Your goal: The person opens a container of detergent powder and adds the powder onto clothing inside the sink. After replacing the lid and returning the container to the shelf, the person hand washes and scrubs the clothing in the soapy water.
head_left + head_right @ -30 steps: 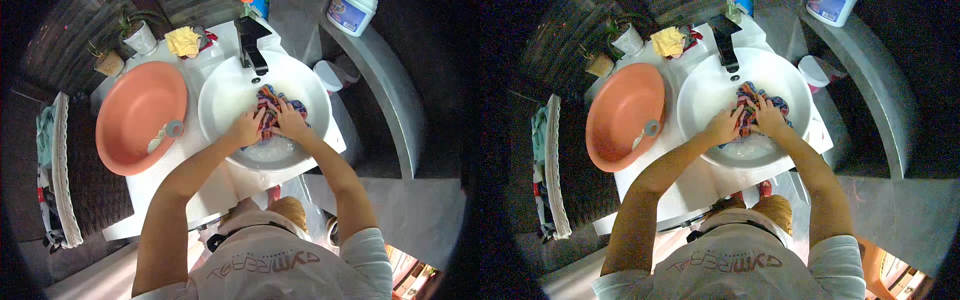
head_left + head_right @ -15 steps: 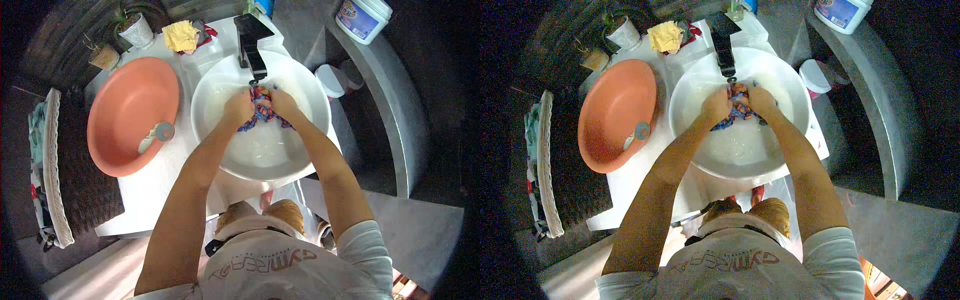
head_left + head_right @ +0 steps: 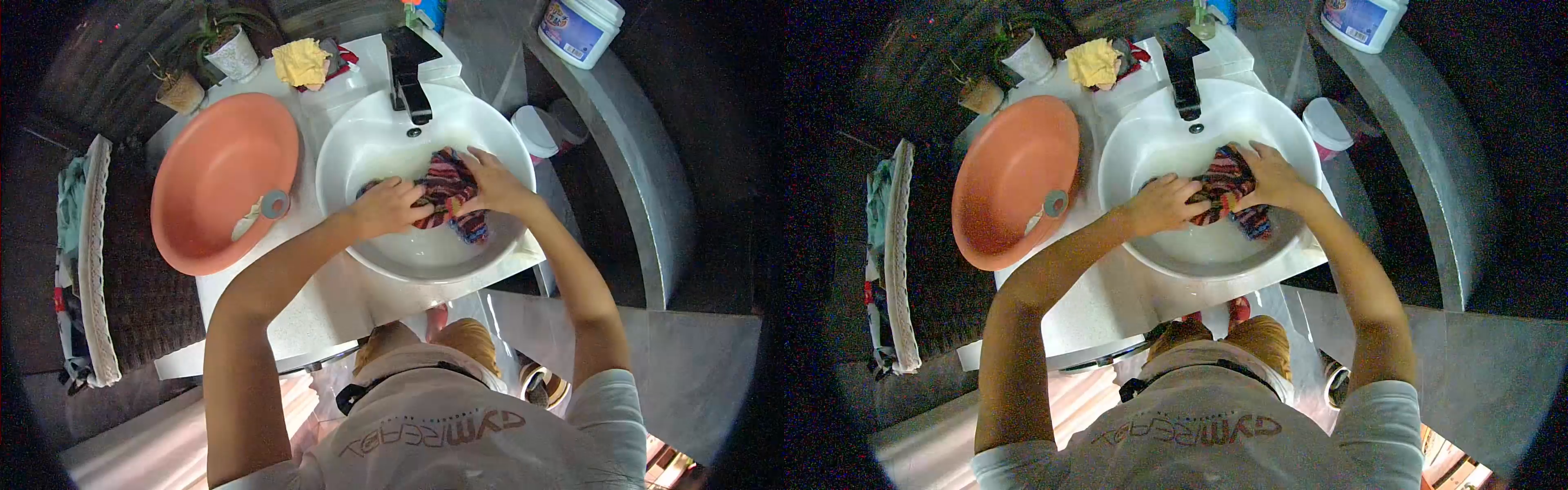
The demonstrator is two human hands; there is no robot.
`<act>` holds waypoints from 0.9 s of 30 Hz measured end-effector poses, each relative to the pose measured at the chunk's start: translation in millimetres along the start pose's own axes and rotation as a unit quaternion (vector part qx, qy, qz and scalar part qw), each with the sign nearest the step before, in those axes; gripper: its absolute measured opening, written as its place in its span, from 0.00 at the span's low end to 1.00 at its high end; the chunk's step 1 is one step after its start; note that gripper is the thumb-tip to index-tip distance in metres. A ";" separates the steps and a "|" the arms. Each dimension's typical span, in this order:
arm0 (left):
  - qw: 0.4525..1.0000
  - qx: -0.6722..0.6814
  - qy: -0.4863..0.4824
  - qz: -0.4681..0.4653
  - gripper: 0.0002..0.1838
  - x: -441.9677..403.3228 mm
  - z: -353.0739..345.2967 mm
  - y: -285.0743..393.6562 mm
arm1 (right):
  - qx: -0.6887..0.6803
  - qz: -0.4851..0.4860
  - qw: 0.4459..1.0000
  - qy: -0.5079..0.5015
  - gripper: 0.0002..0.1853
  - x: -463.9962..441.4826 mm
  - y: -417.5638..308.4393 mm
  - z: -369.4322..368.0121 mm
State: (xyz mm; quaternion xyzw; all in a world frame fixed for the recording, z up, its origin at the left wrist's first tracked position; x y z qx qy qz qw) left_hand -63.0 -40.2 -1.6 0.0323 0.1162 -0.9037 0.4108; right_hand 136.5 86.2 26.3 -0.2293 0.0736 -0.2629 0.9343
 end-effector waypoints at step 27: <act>0.888 0.061 -0.059 0.452 0.19 -34.4 -80.1 -64.1 | 0.117 -0.075 0.990 -0.012 0.30 -88.4 43.1 -76.8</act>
Point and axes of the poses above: each hand's wrist, its own x-axis away from the middle knuckle, its own z-axis out of the back of the hand, y = z × x, the point moved 1 cm from there along -x, towards the middle knuckle, and after that the axes turned 5 degrees about -x, right-handed, at the moved point
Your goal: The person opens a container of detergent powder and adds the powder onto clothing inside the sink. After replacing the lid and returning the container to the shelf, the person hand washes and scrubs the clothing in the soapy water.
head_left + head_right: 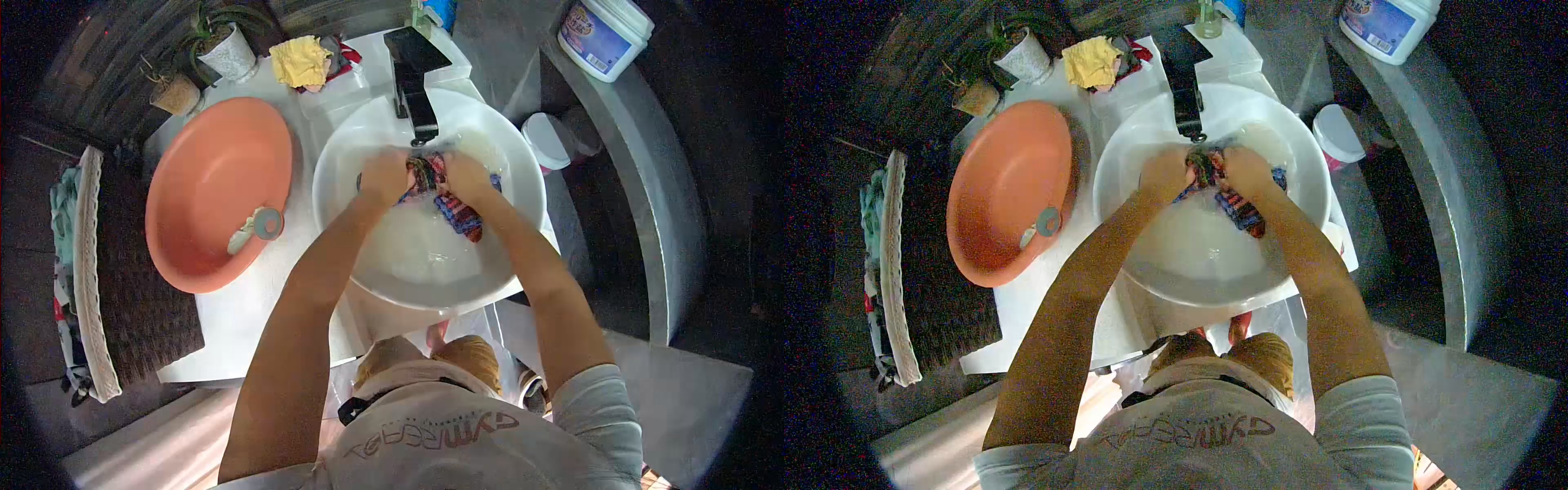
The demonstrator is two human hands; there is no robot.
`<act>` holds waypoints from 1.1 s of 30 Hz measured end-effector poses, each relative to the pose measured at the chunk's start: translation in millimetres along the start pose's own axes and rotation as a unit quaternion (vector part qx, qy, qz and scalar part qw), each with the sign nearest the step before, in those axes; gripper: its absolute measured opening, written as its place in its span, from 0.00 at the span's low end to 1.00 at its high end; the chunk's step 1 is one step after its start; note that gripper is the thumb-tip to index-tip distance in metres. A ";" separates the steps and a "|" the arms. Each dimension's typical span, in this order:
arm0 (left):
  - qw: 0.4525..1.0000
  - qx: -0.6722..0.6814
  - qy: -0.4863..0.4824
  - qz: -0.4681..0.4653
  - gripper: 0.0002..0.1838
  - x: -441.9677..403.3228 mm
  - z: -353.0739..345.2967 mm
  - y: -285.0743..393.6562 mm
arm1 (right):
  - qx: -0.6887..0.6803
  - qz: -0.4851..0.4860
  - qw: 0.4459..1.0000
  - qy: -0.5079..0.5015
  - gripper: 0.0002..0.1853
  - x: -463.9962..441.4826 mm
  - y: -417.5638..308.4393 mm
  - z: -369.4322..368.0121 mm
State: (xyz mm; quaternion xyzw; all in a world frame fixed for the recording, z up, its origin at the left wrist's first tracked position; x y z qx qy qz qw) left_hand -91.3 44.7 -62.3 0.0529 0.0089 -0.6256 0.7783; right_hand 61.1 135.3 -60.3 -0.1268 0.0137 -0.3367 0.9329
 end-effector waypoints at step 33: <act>0.994 0.051 -0.025 -0.099 0.12 50.1 2.0 25.4 | 0.037 0.072 0.994 0.067 0.28 51.7 -22.4 -5.7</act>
Point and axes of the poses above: each hand's wrist, its own x-axis away from the middle knuckle, its own z-axis out of the back of the hand, y = z × x, the point moved 1 cm from there along -x, towards the middle knuckle, and after that the axes turned 5 degrees about -x, right-handed, at the moved point
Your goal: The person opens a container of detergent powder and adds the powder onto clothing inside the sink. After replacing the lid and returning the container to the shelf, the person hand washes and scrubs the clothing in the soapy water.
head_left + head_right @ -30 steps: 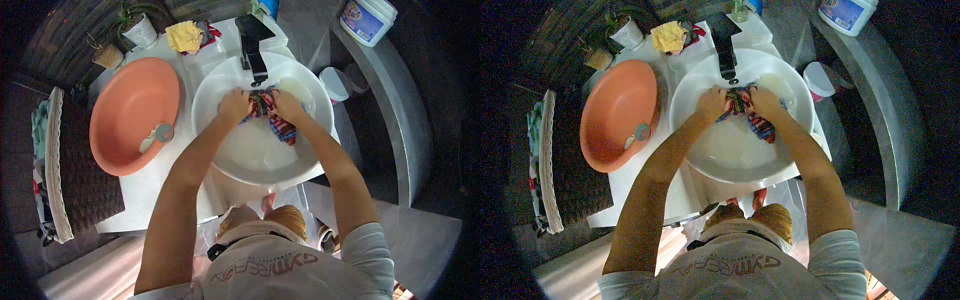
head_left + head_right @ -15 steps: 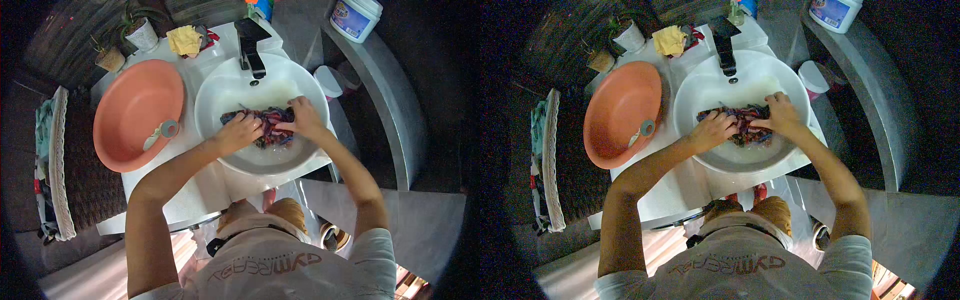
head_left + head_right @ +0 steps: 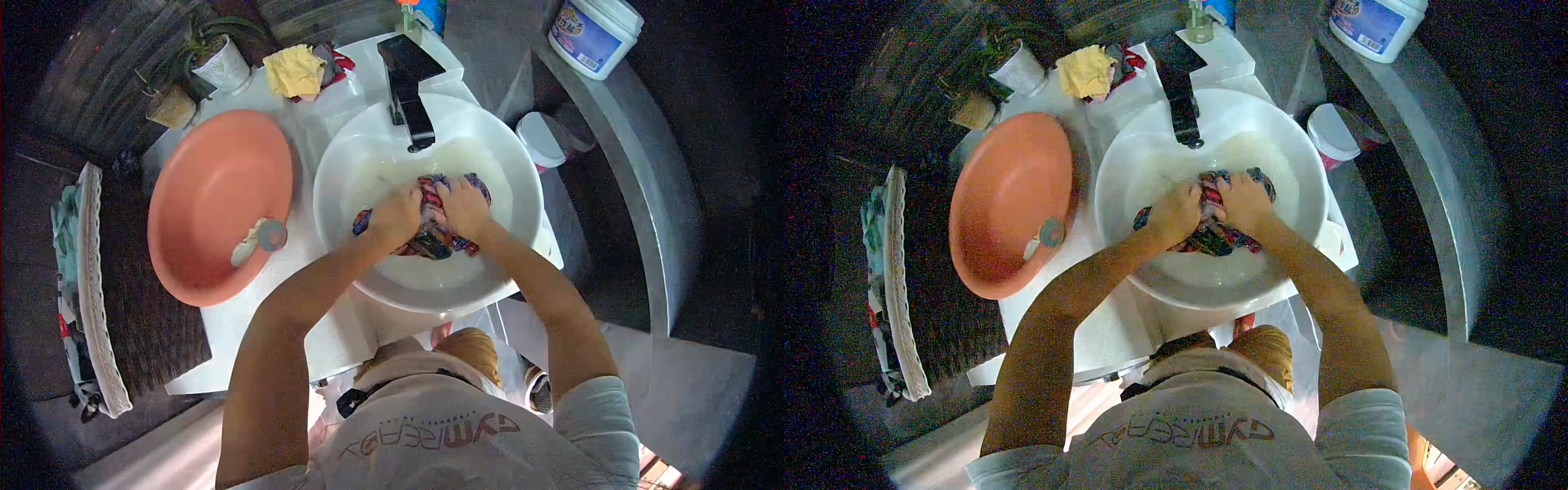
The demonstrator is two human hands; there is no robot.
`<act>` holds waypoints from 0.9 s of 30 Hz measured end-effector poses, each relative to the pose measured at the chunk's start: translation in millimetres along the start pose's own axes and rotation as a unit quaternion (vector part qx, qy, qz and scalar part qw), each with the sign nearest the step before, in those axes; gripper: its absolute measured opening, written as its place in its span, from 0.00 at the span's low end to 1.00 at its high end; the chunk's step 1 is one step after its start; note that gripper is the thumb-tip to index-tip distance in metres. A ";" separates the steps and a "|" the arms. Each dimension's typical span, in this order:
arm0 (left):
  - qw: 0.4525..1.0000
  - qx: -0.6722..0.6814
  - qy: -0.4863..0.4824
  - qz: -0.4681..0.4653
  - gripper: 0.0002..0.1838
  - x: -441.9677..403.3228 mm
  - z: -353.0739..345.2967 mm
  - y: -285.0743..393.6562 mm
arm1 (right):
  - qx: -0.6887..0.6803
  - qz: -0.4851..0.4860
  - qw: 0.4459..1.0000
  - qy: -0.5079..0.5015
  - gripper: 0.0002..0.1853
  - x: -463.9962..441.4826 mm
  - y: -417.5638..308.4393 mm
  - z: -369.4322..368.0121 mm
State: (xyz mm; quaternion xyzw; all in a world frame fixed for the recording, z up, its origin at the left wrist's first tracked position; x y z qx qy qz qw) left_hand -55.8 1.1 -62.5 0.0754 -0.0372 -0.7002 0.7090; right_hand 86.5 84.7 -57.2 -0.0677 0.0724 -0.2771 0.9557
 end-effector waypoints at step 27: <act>0.961 -0.047 0.051 -0.268 0.13 30.9 62.6 2.5 | -0.296 -0.064 0.953 0.026 0.23 24.8 34.1 78.2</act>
Point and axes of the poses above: each hand's wrist, its own x-axis away from the middle knuckle, its own z-axis out of the back of the hand, y = z × x, the point moved 1 cm from there along -x, towards the middle knuckle, and after that the axes turned 5 degrees about -x, right-handed, at the moved point
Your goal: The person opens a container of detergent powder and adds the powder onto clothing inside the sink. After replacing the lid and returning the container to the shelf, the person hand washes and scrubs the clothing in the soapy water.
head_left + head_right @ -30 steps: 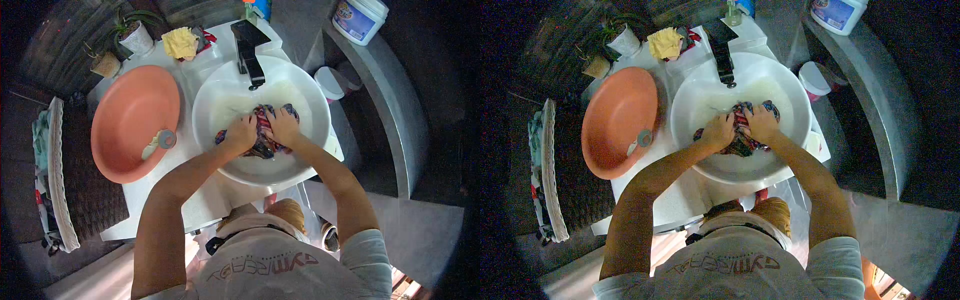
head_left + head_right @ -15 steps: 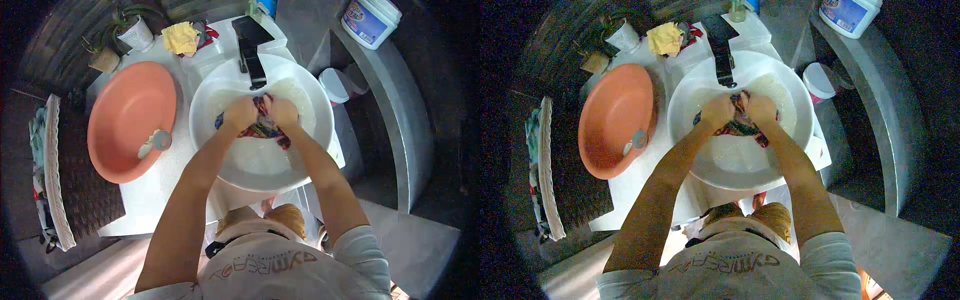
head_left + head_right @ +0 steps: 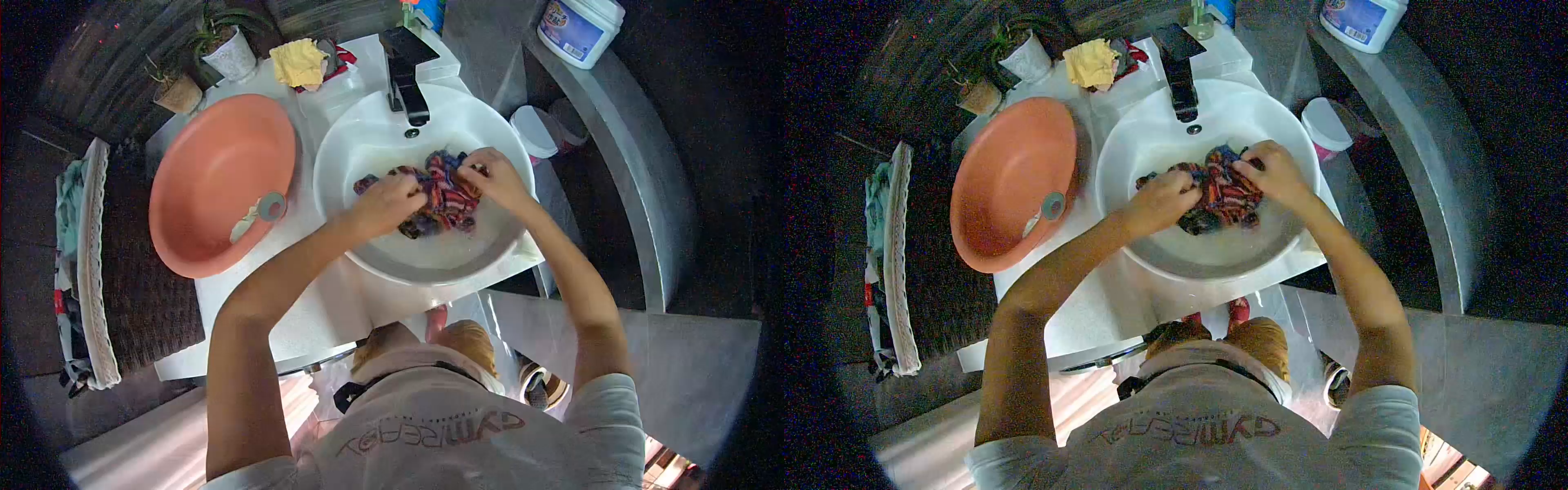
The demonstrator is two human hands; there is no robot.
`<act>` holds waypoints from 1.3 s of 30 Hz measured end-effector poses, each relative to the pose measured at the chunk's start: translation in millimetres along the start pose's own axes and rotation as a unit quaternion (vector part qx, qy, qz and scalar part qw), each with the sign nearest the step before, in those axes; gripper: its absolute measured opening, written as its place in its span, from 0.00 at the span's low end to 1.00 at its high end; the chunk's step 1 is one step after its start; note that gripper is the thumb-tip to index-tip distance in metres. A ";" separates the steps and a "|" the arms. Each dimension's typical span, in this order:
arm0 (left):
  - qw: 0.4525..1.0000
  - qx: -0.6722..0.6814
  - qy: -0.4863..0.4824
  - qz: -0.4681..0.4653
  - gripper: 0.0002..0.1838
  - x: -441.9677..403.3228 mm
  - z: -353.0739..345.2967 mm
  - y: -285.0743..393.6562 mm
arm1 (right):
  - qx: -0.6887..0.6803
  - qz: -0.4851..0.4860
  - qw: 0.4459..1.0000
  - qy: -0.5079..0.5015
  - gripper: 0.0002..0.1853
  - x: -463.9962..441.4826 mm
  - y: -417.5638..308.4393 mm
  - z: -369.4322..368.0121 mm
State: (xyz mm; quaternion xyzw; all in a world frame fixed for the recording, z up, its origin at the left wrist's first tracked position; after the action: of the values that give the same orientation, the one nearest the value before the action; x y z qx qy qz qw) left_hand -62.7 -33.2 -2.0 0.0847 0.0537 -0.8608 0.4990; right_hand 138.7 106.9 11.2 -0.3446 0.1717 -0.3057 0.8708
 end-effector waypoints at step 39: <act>0.990 -0.054 0.128 -0.015 0.19 -1.2 10.0 2.0 | -0.164 -0.108 0.976 0.095 0.20 10.1 3.6 -2.5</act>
State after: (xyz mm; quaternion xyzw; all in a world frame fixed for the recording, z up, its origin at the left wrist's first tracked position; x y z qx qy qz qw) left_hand -61.2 -34.9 8.0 0.1659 0.1652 -0.8462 0.4787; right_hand 146.5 101.1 6.1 -0.4685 0.2631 -0.3973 0.7440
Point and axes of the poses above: each hand's wrist, its own x-axis away from the middle knuckle, its own z-axis out of the back of the hand, y = z × x, the point moved 1 cm from there along -x, towards the middle knuckle, and after that the axes turned 5 degrees about -x, right-handed, at the moved point
